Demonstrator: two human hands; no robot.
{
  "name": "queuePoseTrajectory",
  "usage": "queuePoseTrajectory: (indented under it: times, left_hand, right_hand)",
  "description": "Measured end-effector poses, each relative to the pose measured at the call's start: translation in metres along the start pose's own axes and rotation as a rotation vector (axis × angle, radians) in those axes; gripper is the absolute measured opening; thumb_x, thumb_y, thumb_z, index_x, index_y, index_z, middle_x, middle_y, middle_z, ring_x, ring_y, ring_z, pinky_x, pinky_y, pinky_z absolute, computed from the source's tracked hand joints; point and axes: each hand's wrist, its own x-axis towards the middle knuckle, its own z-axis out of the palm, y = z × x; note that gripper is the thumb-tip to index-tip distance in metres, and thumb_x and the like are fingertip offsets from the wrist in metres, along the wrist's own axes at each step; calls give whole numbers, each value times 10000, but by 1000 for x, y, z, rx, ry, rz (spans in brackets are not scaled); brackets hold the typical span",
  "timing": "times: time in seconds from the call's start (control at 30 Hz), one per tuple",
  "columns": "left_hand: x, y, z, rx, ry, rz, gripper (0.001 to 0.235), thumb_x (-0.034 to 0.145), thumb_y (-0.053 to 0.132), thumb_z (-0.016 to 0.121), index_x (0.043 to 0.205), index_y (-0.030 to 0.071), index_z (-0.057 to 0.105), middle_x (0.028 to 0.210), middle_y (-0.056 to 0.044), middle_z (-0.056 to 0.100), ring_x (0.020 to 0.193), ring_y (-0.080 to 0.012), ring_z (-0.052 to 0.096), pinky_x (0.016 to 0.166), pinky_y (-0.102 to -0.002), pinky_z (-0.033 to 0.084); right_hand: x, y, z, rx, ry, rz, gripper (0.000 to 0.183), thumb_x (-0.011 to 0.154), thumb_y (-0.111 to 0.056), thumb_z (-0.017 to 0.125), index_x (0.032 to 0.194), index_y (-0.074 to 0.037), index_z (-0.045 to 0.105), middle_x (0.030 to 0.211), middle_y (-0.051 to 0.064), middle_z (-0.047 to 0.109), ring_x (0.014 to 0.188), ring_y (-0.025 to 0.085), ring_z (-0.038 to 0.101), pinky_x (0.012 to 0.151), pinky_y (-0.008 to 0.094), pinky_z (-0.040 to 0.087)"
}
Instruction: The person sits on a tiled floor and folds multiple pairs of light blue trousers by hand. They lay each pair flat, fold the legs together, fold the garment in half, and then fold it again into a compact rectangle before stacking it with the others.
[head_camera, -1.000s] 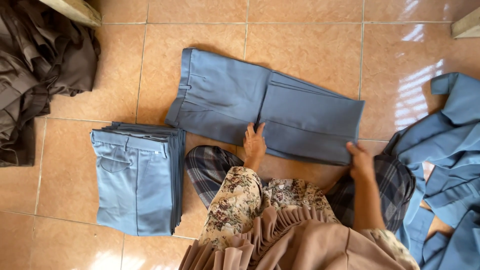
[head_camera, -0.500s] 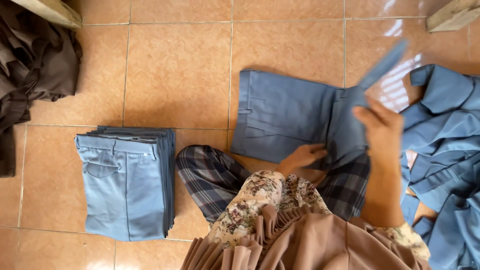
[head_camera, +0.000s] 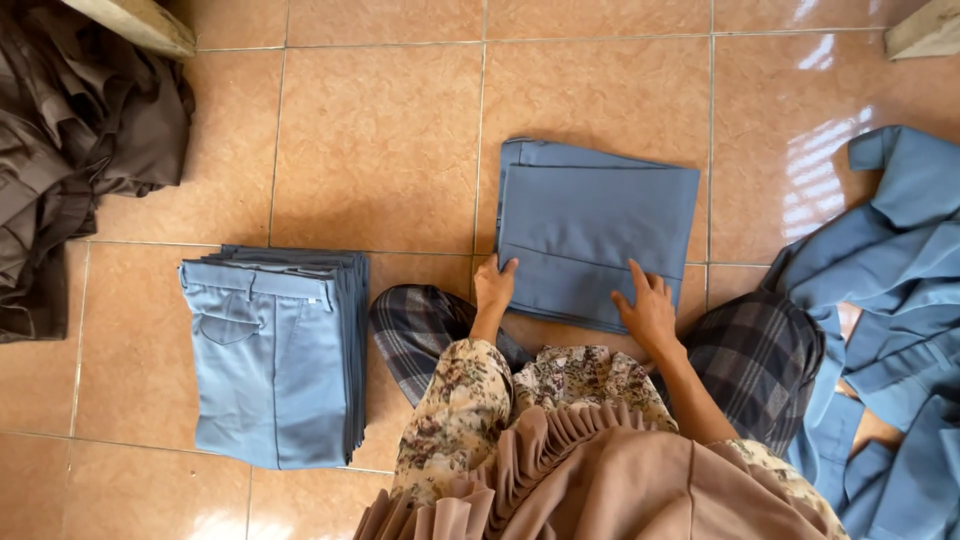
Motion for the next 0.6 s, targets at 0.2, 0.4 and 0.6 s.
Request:
queuePoseTrajectory:
  times: [0.2, 0.4, 0.6]
  left_hand:
    - [-47, 39, -30, 296, 138, 88, 752, 867, 307, 792, 1480, 40, 447, 1486, -201, 436, 1365, -360, 459, 1146, -471, 390]
    - [-23, 9, -16, 194, -149, -172, 969, 805, 350, 844, 1508, -92, 344, 1494, -365, 420, 1417, -471, 419, 1150, -584, 389]
    - [-115, 93, -67, -409, -338, -461, 1211, 692, 323, 969, 1570, -85, 241, 1579, -366, 278, 1489, -502, 245, 1118, -694, 253]
  right_hand:
    - [-28, 20, 25, -270, -193, -112, 974, 827, -575, 734, 1639, -304, 270, 1546, 198, 344, 1445, 465, 341, 1010, 690, 446]
    - [-29, 26, 23, -398, -210, -139, 1087, 805, -643, 729, 1664, -310, 153, 1633, 216, 195, 1528, 414, 169, 1080, 646, 329]
    - [-29, 25, 9, -378, -286, -148, 1128, 810, -531, 776, 1670, -310, 80, 1694, 207, 96, 1578, 378, 42, 1171, 633, 164]
